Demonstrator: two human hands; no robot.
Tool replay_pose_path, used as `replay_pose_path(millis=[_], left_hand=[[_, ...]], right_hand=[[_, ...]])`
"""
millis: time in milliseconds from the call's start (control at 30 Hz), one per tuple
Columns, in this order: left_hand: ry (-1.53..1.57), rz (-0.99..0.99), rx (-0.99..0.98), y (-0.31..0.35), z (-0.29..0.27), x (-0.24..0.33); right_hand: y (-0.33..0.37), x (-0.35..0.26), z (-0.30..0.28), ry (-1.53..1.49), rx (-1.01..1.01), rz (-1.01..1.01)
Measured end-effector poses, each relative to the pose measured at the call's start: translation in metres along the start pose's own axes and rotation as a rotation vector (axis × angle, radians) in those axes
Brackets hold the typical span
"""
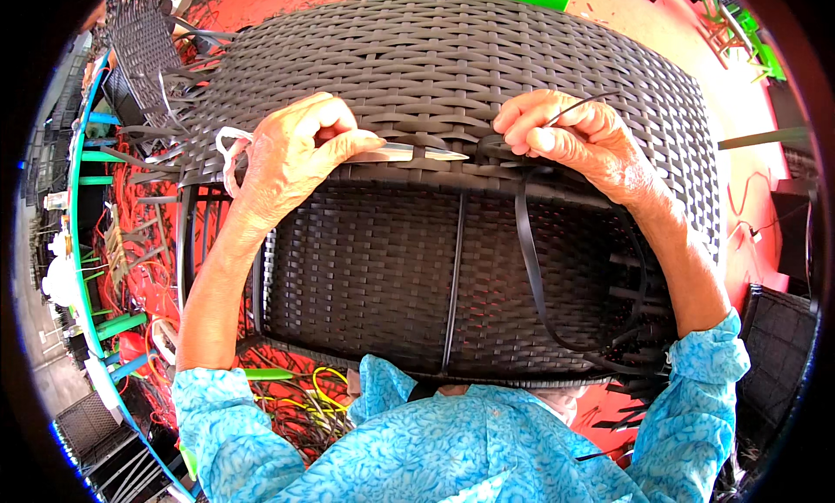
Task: The person weaves a wicker chair frame by inserting and threading plastic rattan strips through the weave using a pointed tool and by hand.
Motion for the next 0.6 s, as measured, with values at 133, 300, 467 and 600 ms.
replay_pose_path(millis=[133,300,467,600], left_hand=[[0.078,-0.064,0.027,0.003,0.003,-0.007],[0.088,0.017,0.061,0.009,0.001,-0.009],[0.153,-0.056,0.024,0.014,0.003,-0.019],[0.138,-0.062,0.026,0.015,0.001,-0.019]], right_hand=[[0.002,0.007,-0.003,-0.195,0.090,0.145],[-0.009,-0.006,0.016,-0.128,0.110,0.214],[-0.021,-0.009,0.029,0.209,0.028,0.365],[-0.019,-0.010,0.031,0.444,0.000,0.446]])
Point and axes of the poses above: each hand's wrist, its own y-axis away from the middle knuckle, its own z-axis out of the palm, x = y × z, the point moved 7 cm from there along -y, towards the middle knuckle, and after that the axes turned 7 degrees about -z, right-handed, at the moved point
